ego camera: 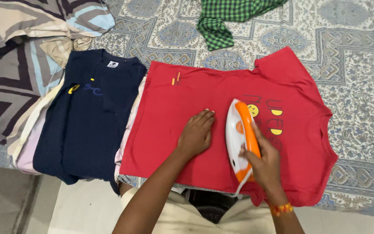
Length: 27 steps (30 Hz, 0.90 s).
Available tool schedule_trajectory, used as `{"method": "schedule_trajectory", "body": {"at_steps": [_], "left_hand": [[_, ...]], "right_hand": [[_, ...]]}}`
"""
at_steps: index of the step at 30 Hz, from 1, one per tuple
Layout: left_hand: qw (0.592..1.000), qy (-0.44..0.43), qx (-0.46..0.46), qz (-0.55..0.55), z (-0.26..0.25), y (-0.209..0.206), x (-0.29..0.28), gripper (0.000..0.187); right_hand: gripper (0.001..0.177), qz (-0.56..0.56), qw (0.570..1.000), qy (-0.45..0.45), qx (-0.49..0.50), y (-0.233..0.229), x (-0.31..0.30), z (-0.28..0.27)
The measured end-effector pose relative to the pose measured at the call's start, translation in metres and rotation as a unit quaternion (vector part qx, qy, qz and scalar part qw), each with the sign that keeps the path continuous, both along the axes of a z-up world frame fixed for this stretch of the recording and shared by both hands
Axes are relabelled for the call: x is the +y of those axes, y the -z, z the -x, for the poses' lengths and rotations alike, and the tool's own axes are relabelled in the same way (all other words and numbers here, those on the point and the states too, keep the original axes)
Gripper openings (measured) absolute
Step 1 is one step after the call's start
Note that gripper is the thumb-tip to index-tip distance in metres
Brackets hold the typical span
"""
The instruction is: The person irons a red t-shirt laid on a patterned bedsheet. They use an orange and white iron, moving it back and forth over the fabric, then flip the shirt to iron the other side.
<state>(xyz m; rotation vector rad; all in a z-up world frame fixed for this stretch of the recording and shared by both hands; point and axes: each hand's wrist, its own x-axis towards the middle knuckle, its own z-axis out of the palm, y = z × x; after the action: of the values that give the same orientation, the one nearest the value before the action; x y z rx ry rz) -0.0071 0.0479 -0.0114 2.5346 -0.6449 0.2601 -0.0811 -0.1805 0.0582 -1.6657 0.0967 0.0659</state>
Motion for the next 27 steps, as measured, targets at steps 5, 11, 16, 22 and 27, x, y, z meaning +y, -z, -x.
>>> {"method": "schedule_trajectory", "body": {"at_steps": [5, 11, 16, 22, 27], "left_hand": [[0.992, -0.122, -0.012, -0.033, 0.004, -0.012, -0.002, 0.047], [0.983, -0.178, -0.003, -0.039, 0.000, -0.006, -0.001, 0.056], [0.983, -0.179, 0.018, -0.044, -0.001, -0.005, 0.000, 0.053], [0.986, -0.162, 0.013, -0.036, 0.000, -0.008, 0.005, 0.053], [0.996, -0.042, 0.013, -0.075, -0.003, -0.022, 0.050, 0.054]], "right_hand": [[0.077, -0.020, 0.997, -0.041, -0.058, -0.001, 0.029, -0.091], [0.075, -0.006, 0.999, -0.043, 0.013, -0.008, 0.028, -0.015], [0.082, -0.003, 0.999, -0.031, 0.029, -0.006, 0.028, 0.011], [0.075, -0.003, 0.998, -0.041, -0.055, 0.005, 0.059, -0.081], [0.074, 0.021, 0.995, -0.067, -0.073, -0.005, 0.056, -0.063]]}}
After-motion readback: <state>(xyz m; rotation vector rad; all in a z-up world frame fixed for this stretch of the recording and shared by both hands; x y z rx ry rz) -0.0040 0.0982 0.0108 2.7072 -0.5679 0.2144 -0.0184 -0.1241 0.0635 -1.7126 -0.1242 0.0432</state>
